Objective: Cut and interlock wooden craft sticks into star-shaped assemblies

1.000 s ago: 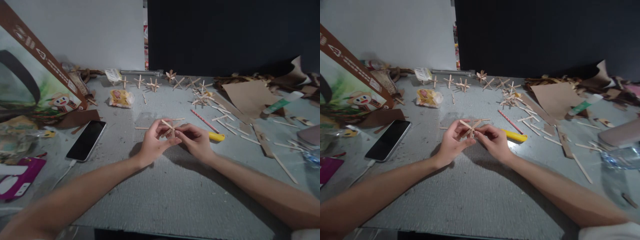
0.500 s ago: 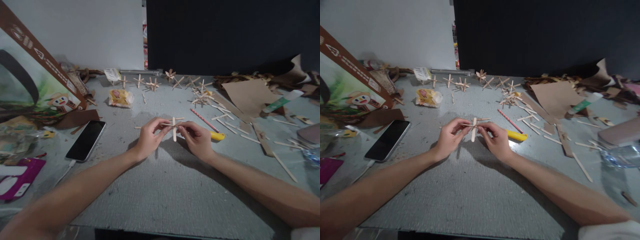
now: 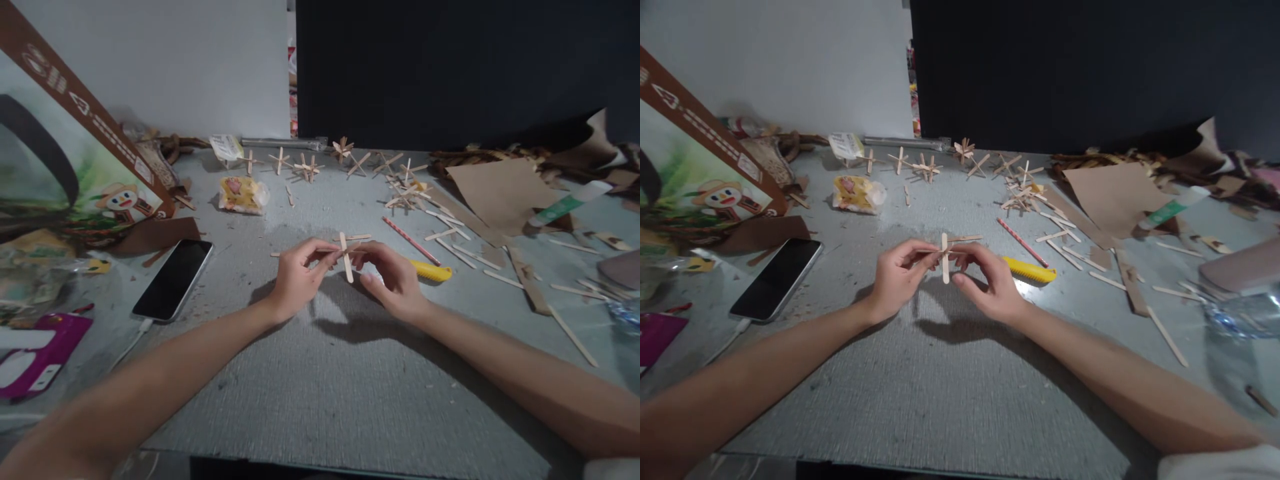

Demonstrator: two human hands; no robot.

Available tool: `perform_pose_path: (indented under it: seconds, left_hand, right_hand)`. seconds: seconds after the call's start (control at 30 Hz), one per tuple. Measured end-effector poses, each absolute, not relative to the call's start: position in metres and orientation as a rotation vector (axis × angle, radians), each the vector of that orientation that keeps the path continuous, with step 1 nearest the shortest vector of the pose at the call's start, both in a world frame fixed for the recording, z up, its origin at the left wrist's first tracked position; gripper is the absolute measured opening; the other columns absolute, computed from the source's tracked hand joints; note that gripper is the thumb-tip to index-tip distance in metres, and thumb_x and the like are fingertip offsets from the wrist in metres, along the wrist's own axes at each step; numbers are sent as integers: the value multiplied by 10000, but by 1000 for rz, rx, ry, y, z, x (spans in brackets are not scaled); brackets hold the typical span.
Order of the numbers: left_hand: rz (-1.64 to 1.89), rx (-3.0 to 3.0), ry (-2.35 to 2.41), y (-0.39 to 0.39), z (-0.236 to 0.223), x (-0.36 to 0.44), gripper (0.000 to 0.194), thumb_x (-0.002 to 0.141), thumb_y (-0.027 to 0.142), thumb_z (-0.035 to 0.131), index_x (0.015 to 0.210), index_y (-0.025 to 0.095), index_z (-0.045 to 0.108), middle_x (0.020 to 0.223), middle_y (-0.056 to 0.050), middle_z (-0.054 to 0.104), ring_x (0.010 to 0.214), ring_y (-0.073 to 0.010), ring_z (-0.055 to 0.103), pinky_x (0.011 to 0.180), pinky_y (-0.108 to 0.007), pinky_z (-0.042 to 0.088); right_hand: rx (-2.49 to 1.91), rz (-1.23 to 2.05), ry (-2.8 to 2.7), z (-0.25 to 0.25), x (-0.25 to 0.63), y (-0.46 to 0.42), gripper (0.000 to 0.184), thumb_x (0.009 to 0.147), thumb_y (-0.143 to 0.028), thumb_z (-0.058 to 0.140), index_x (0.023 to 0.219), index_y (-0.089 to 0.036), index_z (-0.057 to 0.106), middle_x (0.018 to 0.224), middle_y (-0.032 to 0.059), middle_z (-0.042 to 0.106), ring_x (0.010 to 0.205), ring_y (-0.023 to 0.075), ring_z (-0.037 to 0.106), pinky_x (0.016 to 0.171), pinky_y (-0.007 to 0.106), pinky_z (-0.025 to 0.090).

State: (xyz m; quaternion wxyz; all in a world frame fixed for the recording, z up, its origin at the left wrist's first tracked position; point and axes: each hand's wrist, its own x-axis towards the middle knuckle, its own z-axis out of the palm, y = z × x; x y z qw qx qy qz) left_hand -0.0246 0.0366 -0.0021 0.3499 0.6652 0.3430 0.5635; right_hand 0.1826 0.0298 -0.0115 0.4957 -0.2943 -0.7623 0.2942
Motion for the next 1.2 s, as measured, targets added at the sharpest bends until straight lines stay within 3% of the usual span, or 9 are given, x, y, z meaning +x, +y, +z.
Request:
perform_pose_path:
  seconds: [0.1,0.43,0.87,1.2]
  left_hand:
    - [1473,1738,916,37,-5,-25,232,993,427,740,983,199,785,893,-62,802,792,-168,758,710,-279,599]
    - [1477,1845,950,35,-5,-25,189,1012,381,716,991,209,790,897,-61,800,787,-169,743,692,-289,582]
    - [1463,1821,929,31,-4,-23,232,1014,423,706,991,208,789,877,-58,798,761,-168,745,689,-291,587]
    - [1476,1828,931,29,-5,-22,237,1020,437,697,990,218,783,870,-57,793,767,-177,748,708,-312,601]
  right_hand:
    - [-730,720,-1845,-15,183,33,520,908,-582,800,1301,-282,643,1129,85,720,915,228,666,850,428,588]
    - [-780,767,-1783,-17,179,34,555,795,-619,893,1173,-274,678,980,46,714,864,215,659,833,417,591]
    - [-751,778,-1742,-15,179,30,506,770,-610,912,1065,-236,741,940,56,722,809,200,662,789,399,614]
    - [-703,766,-1721,-19,181,32,511,791,-559,917,1167,-259,746,961,59,755,816,207,703,792,413,645]
